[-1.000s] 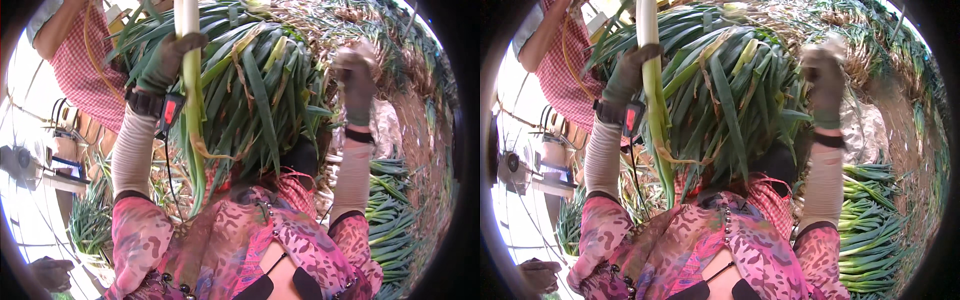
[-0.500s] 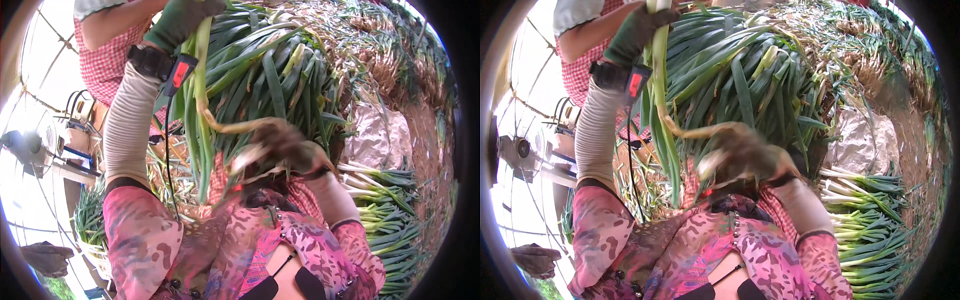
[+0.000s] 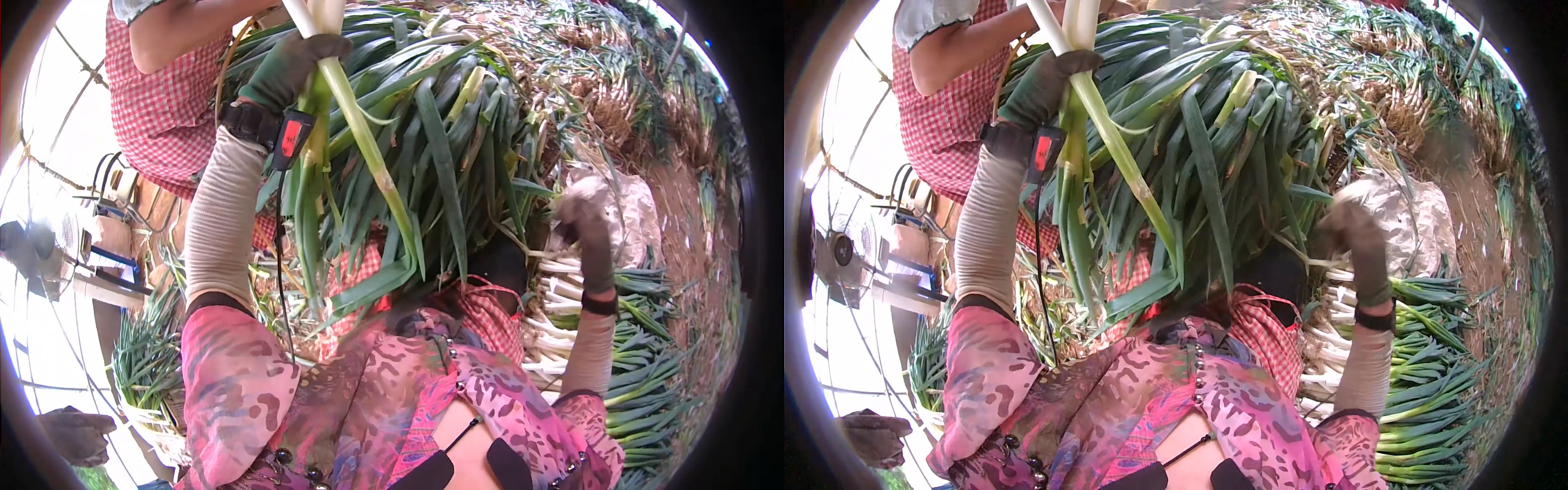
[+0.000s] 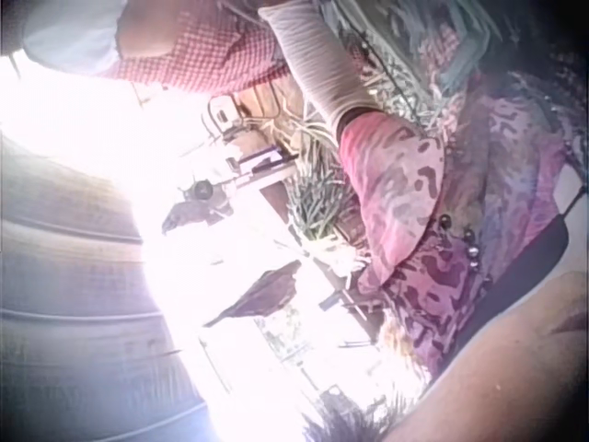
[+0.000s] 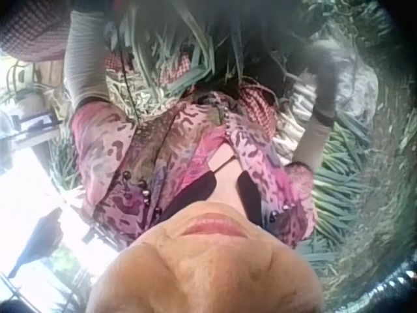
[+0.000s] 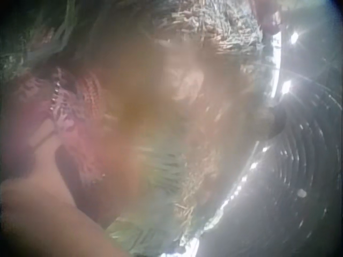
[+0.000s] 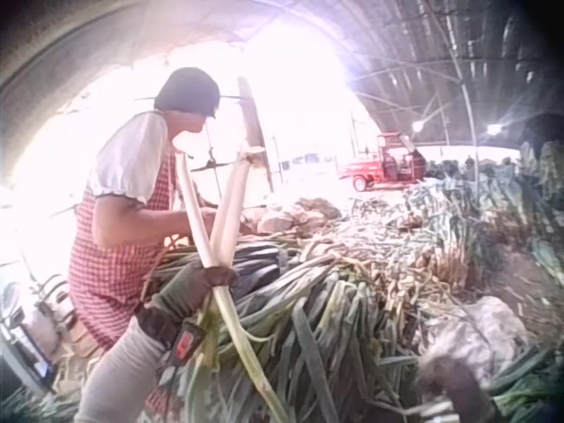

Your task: The person pulls leeks from a pile, peels away the outer layers by hand, and trims the roots and green tops. The cleaned leeks are then placed into a separate pile on the ground.

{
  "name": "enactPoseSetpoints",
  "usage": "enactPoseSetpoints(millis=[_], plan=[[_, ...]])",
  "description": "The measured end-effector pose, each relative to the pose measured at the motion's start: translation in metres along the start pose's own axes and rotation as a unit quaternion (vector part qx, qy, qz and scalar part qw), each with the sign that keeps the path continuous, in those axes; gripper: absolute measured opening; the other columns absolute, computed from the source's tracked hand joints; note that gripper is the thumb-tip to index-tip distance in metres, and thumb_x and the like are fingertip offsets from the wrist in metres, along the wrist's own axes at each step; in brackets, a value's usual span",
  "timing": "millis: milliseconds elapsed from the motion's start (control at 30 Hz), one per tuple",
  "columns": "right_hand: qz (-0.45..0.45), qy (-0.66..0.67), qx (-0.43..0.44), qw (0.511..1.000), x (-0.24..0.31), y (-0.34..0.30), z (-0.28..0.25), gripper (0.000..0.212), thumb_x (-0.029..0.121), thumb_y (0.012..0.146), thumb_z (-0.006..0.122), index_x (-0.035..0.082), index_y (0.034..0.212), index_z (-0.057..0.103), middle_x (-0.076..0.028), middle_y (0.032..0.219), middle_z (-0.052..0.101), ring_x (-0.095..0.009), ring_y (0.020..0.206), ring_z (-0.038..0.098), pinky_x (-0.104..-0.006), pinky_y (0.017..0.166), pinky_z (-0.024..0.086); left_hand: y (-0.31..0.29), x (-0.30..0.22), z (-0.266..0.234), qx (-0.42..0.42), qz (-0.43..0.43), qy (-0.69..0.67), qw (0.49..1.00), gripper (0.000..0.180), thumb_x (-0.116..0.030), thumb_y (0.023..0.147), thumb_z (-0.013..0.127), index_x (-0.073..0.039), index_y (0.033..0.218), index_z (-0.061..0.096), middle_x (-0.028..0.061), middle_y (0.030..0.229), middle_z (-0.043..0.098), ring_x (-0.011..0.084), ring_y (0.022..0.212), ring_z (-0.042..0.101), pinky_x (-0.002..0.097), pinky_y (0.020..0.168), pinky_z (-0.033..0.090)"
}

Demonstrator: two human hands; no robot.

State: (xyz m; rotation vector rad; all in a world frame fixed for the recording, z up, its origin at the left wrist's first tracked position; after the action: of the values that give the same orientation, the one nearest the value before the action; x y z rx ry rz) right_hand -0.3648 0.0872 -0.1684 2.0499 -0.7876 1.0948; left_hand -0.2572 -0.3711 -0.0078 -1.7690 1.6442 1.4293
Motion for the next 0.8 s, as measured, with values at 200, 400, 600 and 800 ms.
enactPoseSetpoints(millis=[200, 400, 600, 800], plan=[[-0.242, -0.114, 0.581, 0.769, 0.021, -0.111, 0.168, 0.029, 0.029, 0.087, 0.063, 0.008, 0.107, 0.062, -0.013, 0.103, 0.064, -0.028, 0.091, 0.063, -0.0377, 0.081, 0.051, 0.002, -0.012, 0.025, 0.0, -0.073, -0.168, 0.983, 0.028, -0.028, 0.09, 0.065, -0.001, 0.098, 0.068, 0.0087, 0.081, 0.066, 0.0185, 0.07, 0.064, 0.031, 0.068, 0.054], [-0.183, -0.182, 0.163, 0.952, 0.103, 0.011, 0.134, 0.045, 0.042, 0.083, 0.073, 0.003, 0.102, 0.06, -0.017, 0.093, 0.066, -0.037, 0.081, 0.066, -0.0418, 0.069, 0.053, -0.003, -0.024, 0.044, 0.011, -0.088, -0.186, 0.979, 0.029, -0.027, 0.089, 0.069, 0.0, 0.099, 0.066, 0.0073, 0.082, 0.066, 0.0159, 0.07, 0.064, 0.0274, 0.064, 0.053], [-0.206, -0.071, 0.04, 0.975, 0.163, 0.016, 0.181, 0.051, 0.029, 0.084, 0.075, 0.003, 0.122, 0.053, -0.019, 0.088, 0.066, -0.035, 0.076, 0.068, -0.0412, 0.063, 0.053, 0.027, -0.026, 0.066, 0.052, 0.112, 0.127, 0.984, 0.025, -0.028, 0.092, 0.06, -0.013, 0.108, 0.072, 0.0089, 0.092, 0.071, 0.0195, 0.081, 0.066, 0.0314, 0.075, 0.051], [-0.197, -0.097, 0.021, 0.975, 0.126, 0.026, 0.182, 0.039, 0.021, 0.089, 0.071, 0.002, 0.118, 0.055, -0.018, 0.079, 0.065, -0.033, 0.066, 0.067, -0.0368, 0.058, 0.053, 0.021, -0.048, 0.097, 0.072, 0.288, 0.257, 0.92, 0.032, -0.022, 0.101, 0.048, -0.016, 0.128, 0.063, 0.0049, 0.096, 0.066, 0.0165, 0.084, 0.061, 0.0294, 0.079, 0.049]])
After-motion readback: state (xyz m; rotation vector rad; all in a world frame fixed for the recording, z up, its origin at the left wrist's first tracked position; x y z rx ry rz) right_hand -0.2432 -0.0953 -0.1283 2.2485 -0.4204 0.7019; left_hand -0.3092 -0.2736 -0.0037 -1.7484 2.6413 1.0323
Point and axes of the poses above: each hand's wrist, its own y-axis towards the middle knuckle, its own z-axis out of the palm, x = y × z, the point moved 9 cm from there along y, towards the middle knuckle
